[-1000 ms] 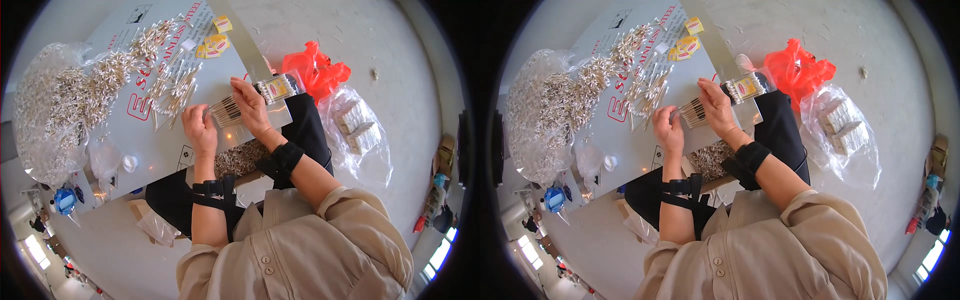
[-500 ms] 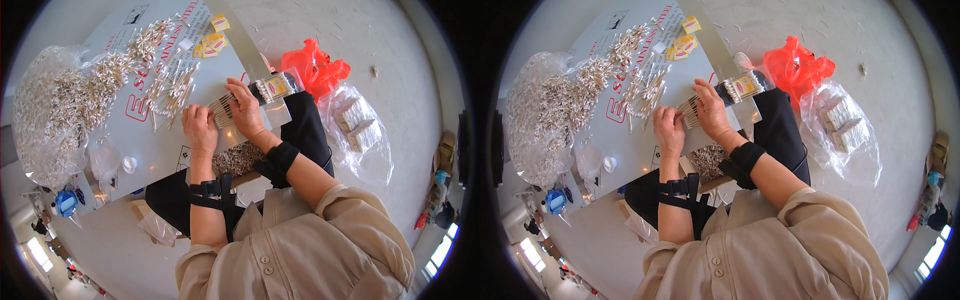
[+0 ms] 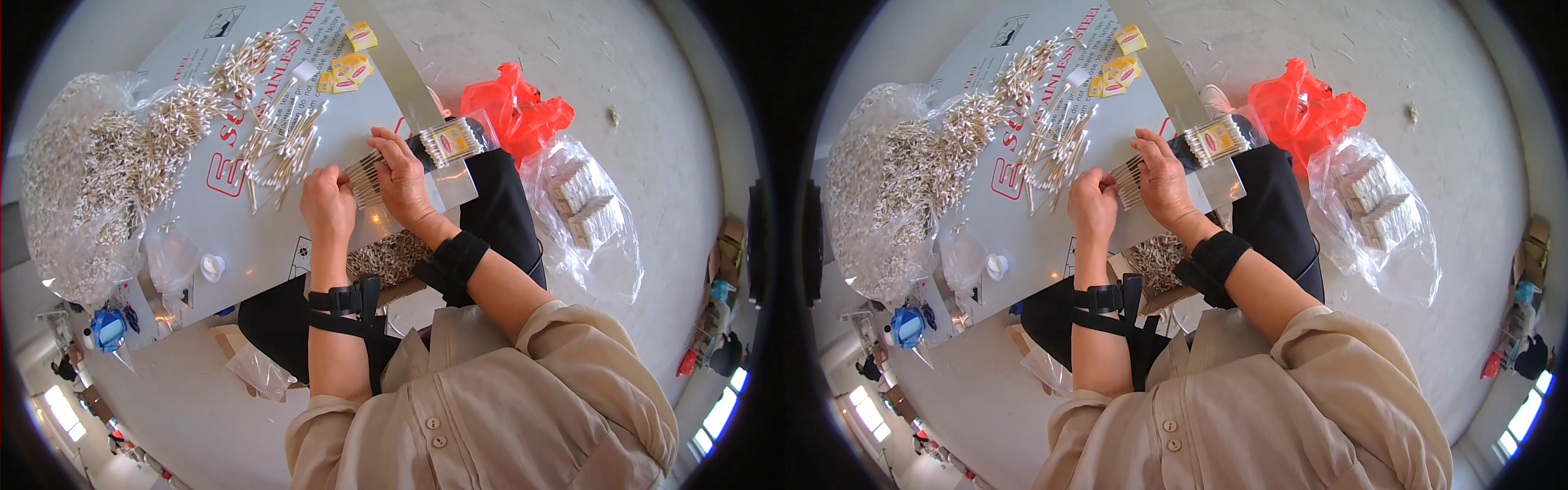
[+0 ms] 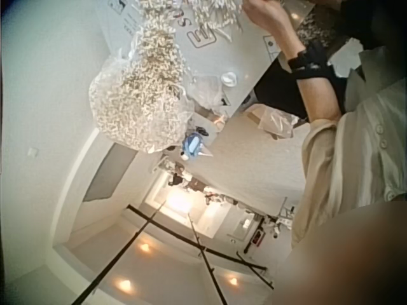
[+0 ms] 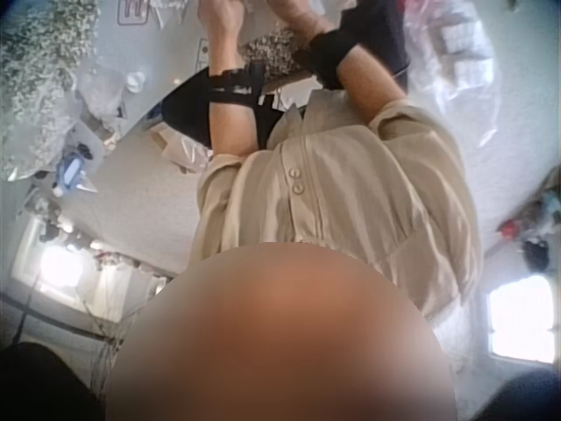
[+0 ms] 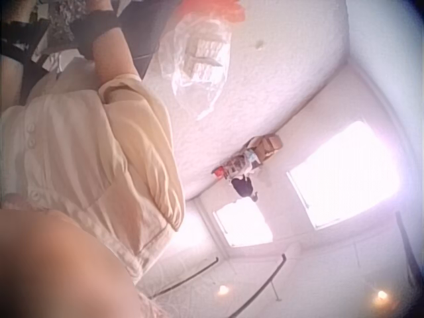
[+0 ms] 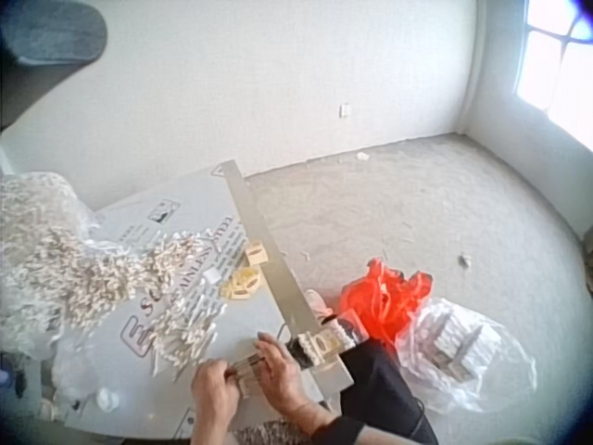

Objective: Packaging wooden sticks into small plastic bags and sealing them.

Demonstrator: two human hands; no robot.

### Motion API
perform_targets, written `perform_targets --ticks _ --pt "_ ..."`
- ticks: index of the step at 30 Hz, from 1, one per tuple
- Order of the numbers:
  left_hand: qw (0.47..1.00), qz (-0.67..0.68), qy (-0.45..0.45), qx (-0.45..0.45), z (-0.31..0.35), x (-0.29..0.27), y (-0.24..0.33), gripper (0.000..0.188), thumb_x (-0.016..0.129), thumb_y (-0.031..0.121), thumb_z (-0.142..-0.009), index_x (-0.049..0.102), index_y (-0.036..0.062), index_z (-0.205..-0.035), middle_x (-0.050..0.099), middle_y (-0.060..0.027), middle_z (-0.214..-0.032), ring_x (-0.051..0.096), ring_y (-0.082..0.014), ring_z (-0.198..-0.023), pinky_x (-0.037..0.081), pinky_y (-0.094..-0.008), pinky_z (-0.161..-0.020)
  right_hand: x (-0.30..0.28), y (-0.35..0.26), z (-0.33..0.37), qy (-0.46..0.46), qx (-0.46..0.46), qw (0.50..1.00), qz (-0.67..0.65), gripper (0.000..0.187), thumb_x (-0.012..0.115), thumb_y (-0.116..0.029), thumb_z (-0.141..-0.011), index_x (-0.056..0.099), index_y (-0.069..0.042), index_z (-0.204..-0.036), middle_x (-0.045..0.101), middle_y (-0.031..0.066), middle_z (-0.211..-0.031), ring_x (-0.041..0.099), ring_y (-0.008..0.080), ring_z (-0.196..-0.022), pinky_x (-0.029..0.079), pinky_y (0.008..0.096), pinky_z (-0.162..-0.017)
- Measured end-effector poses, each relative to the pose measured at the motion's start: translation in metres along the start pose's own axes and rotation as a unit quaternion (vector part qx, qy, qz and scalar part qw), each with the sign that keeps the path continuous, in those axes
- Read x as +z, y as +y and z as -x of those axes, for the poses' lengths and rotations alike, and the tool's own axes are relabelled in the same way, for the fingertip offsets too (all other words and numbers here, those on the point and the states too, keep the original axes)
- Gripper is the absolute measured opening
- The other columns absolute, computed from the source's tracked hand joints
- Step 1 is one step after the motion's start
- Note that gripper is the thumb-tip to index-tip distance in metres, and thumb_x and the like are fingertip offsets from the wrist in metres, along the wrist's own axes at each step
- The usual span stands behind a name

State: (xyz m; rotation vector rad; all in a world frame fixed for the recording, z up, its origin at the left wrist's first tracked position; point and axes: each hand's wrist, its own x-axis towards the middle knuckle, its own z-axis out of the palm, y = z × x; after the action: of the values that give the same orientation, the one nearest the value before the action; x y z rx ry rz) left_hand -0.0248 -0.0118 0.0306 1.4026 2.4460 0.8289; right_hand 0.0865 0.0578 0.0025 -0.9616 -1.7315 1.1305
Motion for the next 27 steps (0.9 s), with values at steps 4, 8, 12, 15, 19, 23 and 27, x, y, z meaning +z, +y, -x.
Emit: perform_targets --ticks 4,8,12,15,19,23,27 --pt "0.994 0.036 -0.065 -0.086 -0.007 -0.003 0.001 0.006 0.059 -0.001 -0.075 0.060 0.0027 -0.081 0.062 -0.0118 -0.085 0.059 -0.0330 -0.087 0.047 -0.0428 -0.075 0.000 0.000 0.000 0.000 -0.015 1.000 0.015 0.037 0.051 0.014 -0.077 0.058 0.002 -0.111 0.056 0.0170 -0.127 0.059 0.0360 -0.111 0.049 0.0353 -0.092" --pt "0.974 0.188 0.125 0.020 0.007 0.006 0.005 0.032 0.059 0.005 -0.082 0.058 0.0021 -0.113 0.059 -0.0173 -0.116 0.054 -0.0353 -0.110 0.044 -0.0413 -0.091 -0.005 0.000 -0.001 -0.008 0.024 0.998 -0.048 0.029 0.053 0.006 -0.086 0.059 0.002 -0.114 0.057 0.0140 -0.128 0.058 0.0267 -0.115 0.046 0.0318 -0.096" --pt "0.966 0.234 0.078 0.074 0.027 0.021 0.017 0.062 0.061 0.014 -0.085 0.037 0.0003 -0.140 0.036 -0.0201 -0.147 0.034 -0.0375 -0.136 0.027 -0.0447 -0.112 -0.015 0.005 -0.005 -0.031 0.065 0.986 -0.148 0.027 0.052 -0.003 -0.095 0.058 0.002 -0.120 0.055 0.0121 -0.133 0.053 0.0193 -0.119 0.041 0.0293 -0.101" --pt "0.989 0.035 0.049 0.137 0.033 0.025 0.019 0.071 0.065 0.018 -0.081 0.034 0.0005 -0.142 0.034 -0.0201 -0.148 0.029 -0.0369 -0.139 0.022 -0.0493 -0.113 -0.022 0.010 -0.006 -0.039 0.120 0.961 -0.247 0.031 0.049 -0.014 -0.100 0.056 0.003 -0.125 0.051 0.0103 -0.137 0.048 0.0152 -0.123 0.037 0.0279 -0.105" --pt "0.992 -0.041 -0.020 0.121 0.034 0.022 0.014 0.080 0.071 0.020 -0.075 0.033 0.0004 -0.142 0.034 -0.0200 -0.147 0.029 -0.0363 -0.139 0.019 -0.0520 -0.114 -0.025 0.006 -0.008 -0.059 0.119 0.953 -0.273 0.035 0.048 -0.019 -0.101 0.054 0.003 -0.128 0.049 0.0098 -0.139 0.047 0.0146 -0.123 0.037 0.0274 -0.106" --pt "0.989 -0.044 -0.024 0.136 0.027 0.024 0.006 0.080 0.072 0.020 -0.074 0.034 0.0001 -0.141 0.036 -0.0193 -0.146 0.031 -0.0357 -0.137 0.021 -0.0516 -0.114 -0.022 0.004 -0.014 -0.077 0.078 0.972 -0.209 0.037 0.046 -0.023 -0.102 0.054 0.003 -0.128 0.049 0.0098 -0.139 0.047 0.0149 -0.124 0.036 0.0274 -0.106" --pt "0.990 0.093 0.021 0.105 0.029 0.027 0.004 0.074 0.066 0.023 -0.084 0.031 -0.0016 -0.143 0.036 -0.0211 -0.146 0.033 -0.0365 -0.136 0.022 -0.0481 -0.114 -0.020 0.004 -0.013 -0.064 0.086 0.968 -0.227 0.037 0.049 -0.025 -0.101 0.056 0.003 -0.125 0.052 0.0159 -0.136 0.045 0.0229 -0.128 0.034 0.0321 -0.106"
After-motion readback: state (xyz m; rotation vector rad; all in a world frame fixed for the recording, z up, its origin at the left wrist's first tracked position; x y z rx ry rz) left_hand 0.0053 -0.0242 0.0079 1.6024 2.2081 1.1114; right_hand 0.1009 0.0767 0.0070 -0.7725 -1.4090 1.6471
